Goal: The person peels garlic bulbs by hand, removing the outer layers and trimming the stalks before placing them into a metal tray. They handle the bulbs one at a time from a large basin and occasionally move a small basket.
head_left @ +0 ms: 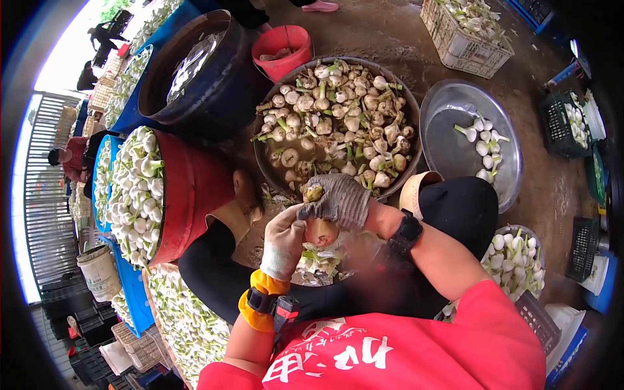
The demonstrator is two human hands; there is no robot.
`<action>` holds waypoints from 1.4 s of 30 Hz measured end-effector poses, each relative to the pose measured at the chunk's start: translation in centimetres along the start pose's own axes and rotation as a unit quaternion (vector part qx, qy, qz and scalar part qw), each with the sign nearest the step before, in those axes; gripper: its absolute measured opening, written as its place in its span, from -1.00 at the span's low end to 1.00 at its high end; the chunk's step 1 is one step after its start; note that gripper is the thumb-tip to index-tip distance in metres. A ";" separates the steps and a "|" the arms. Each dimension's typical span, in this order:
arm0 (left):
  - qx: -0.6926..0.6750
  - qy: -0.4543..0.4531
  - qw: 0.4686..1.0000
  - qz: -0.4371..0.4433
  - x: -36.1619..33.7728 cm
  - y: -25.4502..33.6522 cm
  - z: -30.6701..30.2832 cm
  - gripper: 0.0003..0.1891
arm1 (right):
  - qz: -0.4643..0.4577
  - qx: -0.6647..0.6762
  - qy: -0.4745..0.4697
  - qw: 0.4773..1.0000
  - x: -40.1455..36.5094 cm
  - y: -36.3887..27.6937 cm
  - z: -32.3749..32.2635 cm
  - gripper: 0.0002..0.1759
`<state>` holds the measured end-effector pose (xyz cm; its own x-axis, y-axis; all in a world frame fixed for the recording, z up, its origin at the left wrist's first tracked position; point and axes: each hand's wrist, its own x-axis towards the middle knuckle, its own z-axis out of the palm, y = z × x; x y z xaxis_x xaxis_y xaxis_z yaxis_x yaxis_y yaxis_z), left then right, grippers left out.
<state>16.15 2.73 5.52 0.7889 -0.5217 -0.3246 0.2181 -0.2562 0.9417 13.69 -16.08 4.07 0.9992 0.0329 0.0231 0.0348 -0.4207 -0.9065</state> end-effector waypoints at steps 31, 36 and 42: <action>-0.426 0.122 0.893 -0.079 6.5 -7.9 -3.3 -0.85 | -0.097 -0.092 0.140 0.981 -1.1 0.2 0.4 -0.80; -0.609 0.017 0.793 0.014 6.1 -4.7 -8.0 -0.80 | 0.046 0.258 0.093 0.961 -1.6 0.2 -1.6 -0.81; 0.531 -0.075 0.837 -0.112 3.9 -11.3 -6.6 -0.51 | 0.129 -0.073 0.302 0.942 -0.5 6.3 -6.2 -0.86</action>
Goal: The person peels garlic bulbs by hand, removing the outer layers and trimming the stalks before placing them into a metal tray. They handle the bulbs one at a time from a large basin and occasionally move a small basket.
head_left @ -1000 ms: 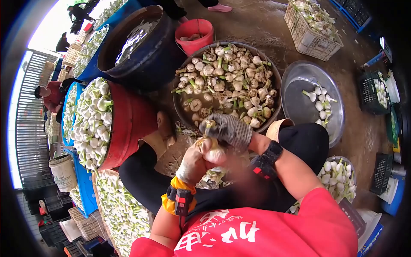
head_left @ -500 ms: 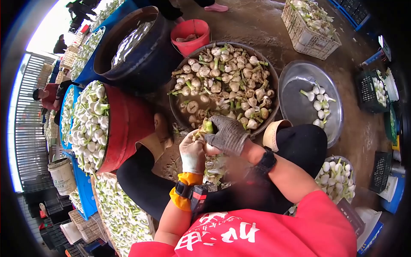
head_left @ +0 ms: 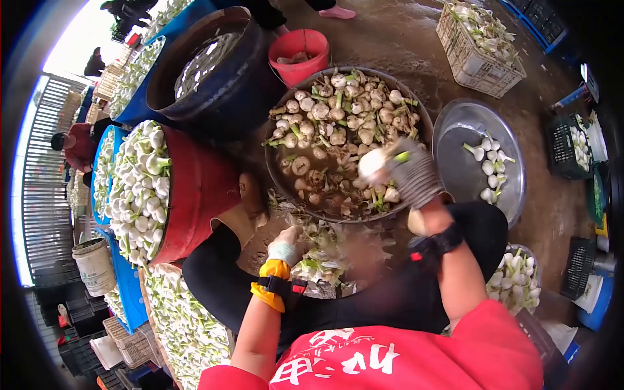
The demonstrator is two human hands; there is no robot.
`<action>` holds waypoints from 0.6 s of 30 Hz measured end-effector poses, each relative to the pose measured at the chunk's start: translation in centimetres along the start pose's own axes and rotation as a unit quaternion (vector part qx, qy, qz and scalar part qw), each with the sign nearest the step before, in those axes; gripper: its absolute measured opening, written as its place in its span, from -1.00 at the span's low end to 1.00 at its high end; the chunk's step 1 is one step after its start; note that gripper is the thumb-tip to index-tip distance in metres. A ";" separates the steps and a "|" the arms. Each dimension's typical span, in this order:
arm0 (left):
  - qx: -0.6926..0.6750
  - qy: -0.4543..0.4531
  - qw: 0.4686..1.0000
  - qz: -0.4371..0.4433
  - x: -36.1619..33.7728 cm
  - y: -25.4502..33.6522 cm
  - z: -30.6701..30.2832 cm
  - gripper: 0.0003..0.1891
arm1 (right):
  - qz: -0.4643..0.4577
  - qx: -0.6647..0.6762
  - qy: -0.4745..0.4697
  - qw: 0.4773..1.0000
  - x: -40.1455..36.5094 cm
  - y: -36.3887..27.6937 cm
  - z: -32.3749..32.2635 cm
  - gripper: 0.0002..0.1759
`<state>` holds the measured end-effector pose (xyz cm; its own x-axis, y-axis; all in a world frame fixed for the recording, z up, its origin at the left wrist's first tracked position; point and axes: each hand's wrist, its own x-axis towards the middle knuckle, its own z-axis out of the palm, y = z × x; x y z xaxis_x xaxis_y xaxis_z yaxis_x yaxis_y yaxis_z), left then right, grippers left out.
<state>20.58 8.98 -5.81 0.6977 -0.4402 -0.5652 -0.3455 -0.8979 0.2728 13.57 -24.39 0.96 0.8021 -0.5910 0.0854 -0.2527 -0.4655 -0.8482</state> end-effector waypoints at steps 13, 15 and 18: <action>0.202 0.128 0.937 0.253 14.3 -1.2 1.2 -0.72 | -0.074 -0.278 -0.606 0.741 -5.5 -0.4 7.2 -0.60; 0.122 0.131 0.940 0.289 21.3 -5.4 6.1 -0.72 | -0.141 -0.262 -0.642 0.706 -8.4 3.3 7.5 -0.45; 0.305 0.094 0.944 0.084 20.7 0.6 3.5 -0.54 | -0.059 -0.258 -0.589 0.763 -6.4 1.6 5.8 -0.63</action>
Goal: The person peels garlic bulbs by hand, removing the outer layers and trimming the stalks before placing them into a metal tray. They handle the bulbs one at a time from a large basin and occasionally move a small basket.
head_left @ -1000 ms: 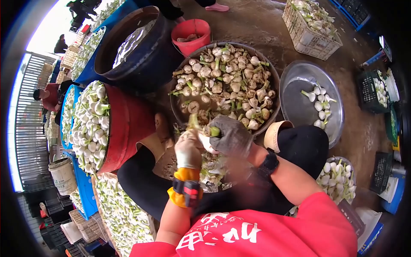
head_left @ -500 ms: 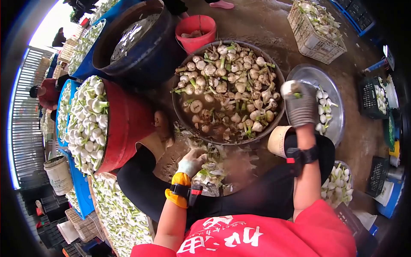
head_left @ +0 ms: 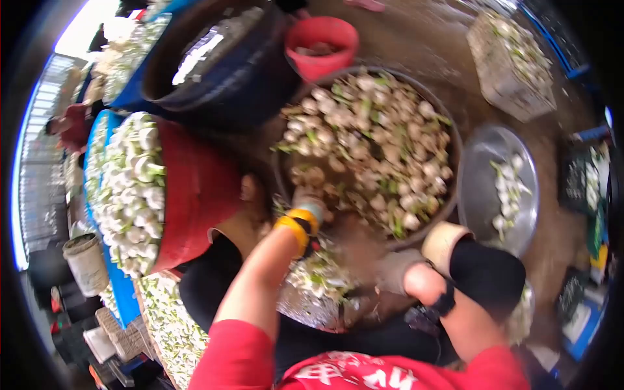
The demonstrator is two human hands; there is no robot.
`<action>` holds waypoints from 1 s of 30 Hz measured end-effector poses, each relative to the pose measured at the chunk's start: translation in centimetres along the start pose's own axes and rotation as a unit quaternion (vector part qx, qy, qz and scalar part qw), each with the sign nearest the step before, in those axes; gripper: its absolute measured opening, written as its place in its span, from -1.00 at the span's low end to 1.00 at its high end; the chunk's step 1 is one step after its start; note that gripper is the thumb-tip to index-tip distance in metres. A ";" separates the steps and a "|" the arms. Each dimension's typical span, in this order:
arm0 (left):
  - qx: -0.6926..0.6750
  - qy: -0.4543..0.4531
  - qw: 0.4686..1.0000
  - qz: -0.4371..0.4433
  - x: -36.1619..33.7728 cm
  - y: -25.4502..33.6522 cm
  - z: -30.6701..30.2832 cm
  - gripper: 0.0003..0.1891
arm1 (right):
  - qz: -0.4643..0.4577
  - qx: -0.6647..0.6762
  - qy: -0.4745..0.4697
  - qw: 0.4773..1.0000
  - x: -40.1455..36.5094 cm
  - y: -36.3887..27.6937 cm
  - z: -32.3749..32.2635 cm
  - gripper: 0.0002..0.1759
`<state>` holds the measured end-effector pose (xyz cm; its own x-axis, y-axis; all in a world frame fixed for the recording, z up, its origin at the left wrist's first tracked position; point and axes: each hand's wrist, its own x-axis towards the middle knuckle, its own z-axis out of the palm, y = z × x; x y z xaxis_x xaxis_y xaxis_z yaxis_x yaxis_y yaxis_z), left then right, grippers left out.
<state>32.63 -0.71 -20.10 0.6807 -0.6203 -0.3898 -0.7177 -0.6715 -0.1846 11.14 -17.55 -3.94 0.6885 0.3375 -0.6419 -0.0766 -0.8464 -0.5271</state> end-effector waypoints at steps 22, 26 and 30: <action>-0.998 -0.051 0.032 0.002 -17.0 3.2 -16.7 -0.47 | -0.186 -0.008 0.567 0.802 -1.6 -4.8 -5.6 -0.86; -0.991 0.015 0.107 -0.078 -19.6 5.3 -17.3 -0.53 | -0.186 -0.032 0.575 0.796 -2.7 -5.7 -5.7 -0.73; -0.977 0.001 0.195 -0.088 -19.8 5.4 -17.3 -0.81 | -0.157 -0.003 0.551 0.820 -2.4 -5.5 -4.4 -0.87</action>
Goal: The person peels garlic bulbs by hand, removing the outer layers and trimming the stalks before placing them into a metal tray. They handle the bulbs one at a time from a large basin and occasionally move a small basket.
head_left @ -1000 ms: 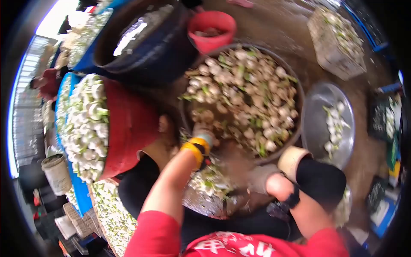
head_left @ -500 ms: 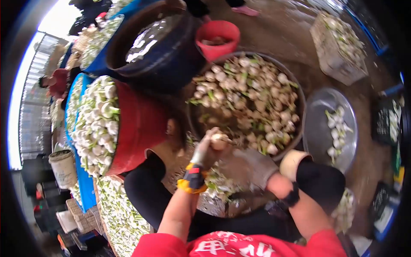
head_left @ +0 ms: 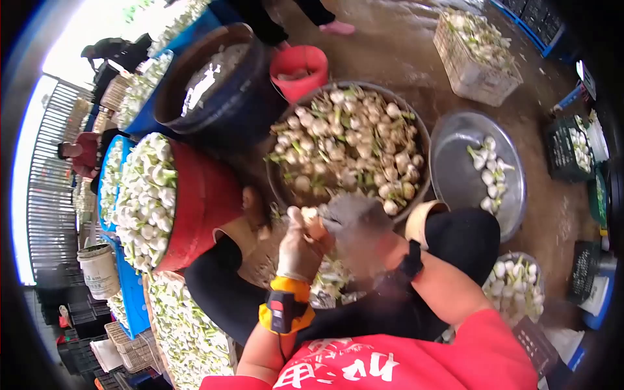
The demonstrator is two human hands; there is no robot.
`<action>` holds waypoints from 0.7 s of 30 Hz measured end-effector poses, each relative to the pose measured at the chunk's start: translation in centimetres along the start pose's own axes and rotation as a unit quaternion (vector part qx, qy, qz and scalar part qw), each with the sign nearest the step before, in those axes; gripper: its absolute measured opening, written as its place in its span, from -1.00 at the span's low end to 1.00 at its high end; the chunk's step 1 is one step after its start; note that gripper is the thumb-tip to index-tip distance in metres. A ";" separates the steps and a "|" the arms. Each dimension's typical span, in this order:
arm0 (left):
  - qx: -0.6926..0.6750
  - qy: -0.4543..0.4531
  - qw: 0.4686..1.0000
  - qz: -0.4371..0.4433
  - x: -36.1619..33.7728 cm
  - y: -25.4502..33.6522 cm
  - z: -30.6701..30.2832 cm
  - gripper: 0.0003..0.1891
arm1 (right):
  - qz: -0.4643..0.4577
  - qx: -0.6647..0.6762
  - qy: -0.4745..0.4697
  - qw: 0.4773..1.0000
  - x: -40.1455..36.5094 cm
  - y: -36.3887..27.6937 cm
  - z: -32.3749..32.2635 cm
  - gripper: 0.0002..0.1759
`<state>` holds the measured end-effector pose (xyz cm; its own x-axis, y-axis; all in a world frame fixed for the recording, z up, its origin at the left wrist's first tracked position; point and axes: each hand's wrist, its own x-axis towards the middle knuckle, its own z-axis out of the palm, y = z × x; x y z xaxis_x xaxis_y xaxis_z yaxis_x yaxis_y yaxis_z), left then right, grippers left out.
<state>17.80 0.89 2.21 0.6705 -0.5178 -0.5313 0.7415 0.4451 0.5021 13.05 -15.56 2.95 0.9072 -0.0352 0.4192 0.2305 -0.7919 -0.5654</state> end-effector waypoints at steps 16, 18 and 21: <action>0.357 -0.322 0.876 0.033 1.1 1.5 -4.1 -0.54 | 0.220 0.077 -0.161 0.959 1.5 1.7 0.3 -0.68; 0.396 -0.275 0.873 0.078 -1.6 2.5 -2.2 -0.44 | 0.326 0.033 0.028 0.944 2.1 3.2 -0.3 -0.70; 0.253 -0.205 0.945 -0.040 -2.6 3.1 -0.9 -0.30 | 0.476 -0.039 0.078 0.875 3.2 7.6 -2.1 -0.72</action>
<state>18.35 4.25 4.50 0.4709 -0.8201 -0.3252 0.6141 0.0400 0.7882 16.93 -22.95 1.49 0.6151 -0.7792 -0.1207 -0.6340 -0.3978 -0.6632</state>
